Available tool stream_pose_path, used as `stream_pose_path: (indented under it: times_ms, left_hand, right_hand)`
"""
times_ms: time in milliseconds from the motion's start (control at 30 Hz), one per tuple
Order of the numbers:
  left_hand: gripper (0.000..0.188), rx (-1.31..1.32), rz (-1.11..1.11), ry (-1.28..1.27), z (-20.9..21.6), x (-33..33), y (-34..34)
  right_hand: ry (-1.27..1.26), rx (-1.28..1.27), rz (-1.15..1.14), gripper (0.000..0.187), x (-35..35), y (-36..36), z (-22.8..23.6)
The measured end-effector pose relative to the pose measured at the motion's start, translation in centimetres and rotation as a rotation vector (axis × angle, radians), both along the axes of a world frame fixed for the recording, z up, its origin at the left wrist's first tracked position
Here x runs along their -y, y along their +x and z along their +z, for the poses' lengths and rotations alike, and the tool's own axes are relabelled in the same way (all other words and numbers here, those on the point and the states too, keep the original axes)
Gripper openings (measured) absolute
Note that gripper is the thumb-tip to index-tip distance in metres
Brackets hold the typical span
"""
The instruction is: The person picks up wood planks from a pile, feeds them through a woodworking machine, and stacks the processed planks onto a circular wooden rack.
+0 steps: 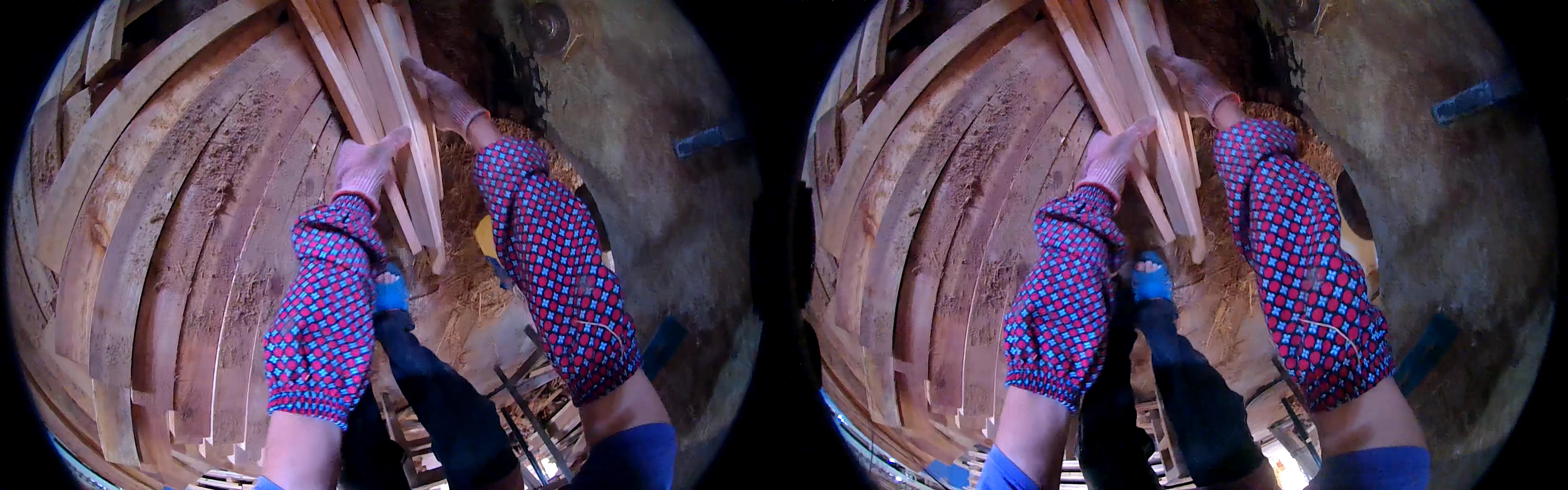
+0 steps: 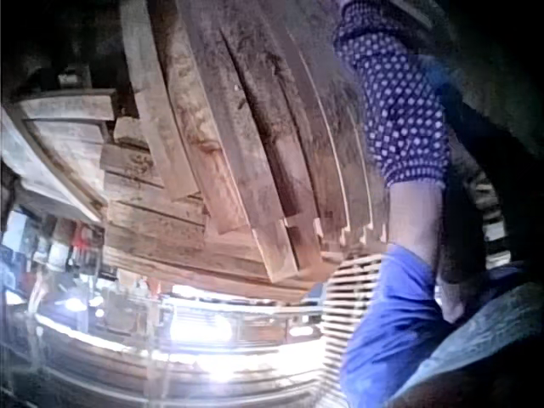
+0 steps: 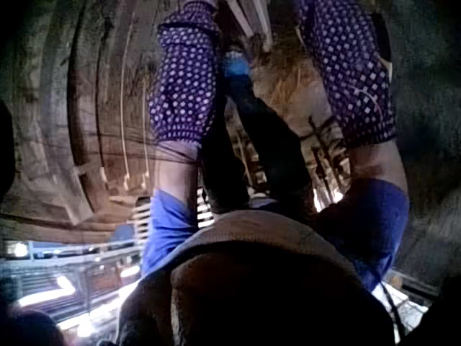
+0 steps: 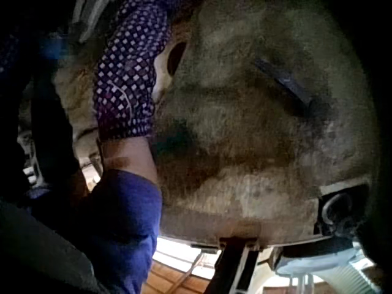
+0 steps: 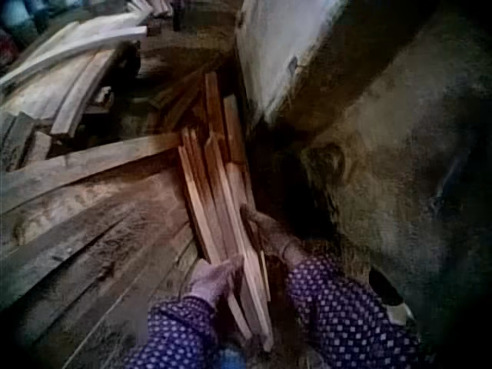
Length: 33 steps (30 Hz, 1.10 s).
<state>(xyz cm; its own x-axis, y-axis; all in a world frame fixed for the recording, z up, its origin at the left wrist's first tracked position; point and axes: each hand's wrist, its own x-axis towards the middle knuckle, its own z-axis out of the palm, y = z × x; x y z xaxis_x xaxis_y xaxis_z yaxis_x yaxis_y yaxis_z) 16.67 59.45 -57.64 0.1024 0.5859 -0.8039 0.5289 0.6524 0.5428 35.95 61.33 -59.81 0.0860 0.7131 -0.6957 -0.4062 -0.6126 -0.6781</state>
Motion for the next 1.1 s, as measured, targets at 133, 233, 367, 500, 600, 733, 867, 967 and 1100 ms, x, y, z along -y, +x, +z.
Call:
stream_pose_path:
  times_ms: [133,233,367,500,600,733,867,967,1100]
  left_hand:
    - [0.053,0.718,0.233,-0.003,-3.0,2.0,0.1]
    - [0.048,0.682,0.376,-0.101,-5.7,4.0,-1.7]
    - [0.038,0.632,0.231,-0.169,-1.0,5.3,-1.6]
    - [0.043,0.728,0.322,-0.278,-0.1,7.9,-2.0]
    - [0.046,0.689,0.289,-0.269,2.2,7.3,-2.9]
    - [0.055,0.698,0.346,-0.248,4.8,7.2,-5.0]
    - [0.064,0.751,0.417,-0.165,4.7,8.1,-6.6]
    - [0.069,0.702,0.418,-0.189,9.4,10.4,-10.6]
    - [0.076,0.751,0.49,-0.102,22.6,12.0,-13.9]
  right_hand:
    - [0.171,0.122,0.129,0.059,1.6,4.7,-2.3]
    - [0.011,-0.1,-0.013,0.053,1.0,-4.0,1.8]
    - [0.11,0.028,0.14,0.048,2.9,-3.1,3.1]
    - [0.113,0.091,0.11,0.054,5.2,-3.2,3.6]
    - [0.083,0.219,0.207,0.054,5.7,-3.1,4.1]
    - [0.041,0.193,0.194,0.062,5.2,-5.9,7.7]
    - [0.04,0.222,0.222,0.061,4.5,-7.1,9.9]
    - [-0.01,0.097,0.271,0.053,4.3,-11.3,18.5]
    - [0.116,0.096,0.271,0.044,5.8,-15.2,31.9]
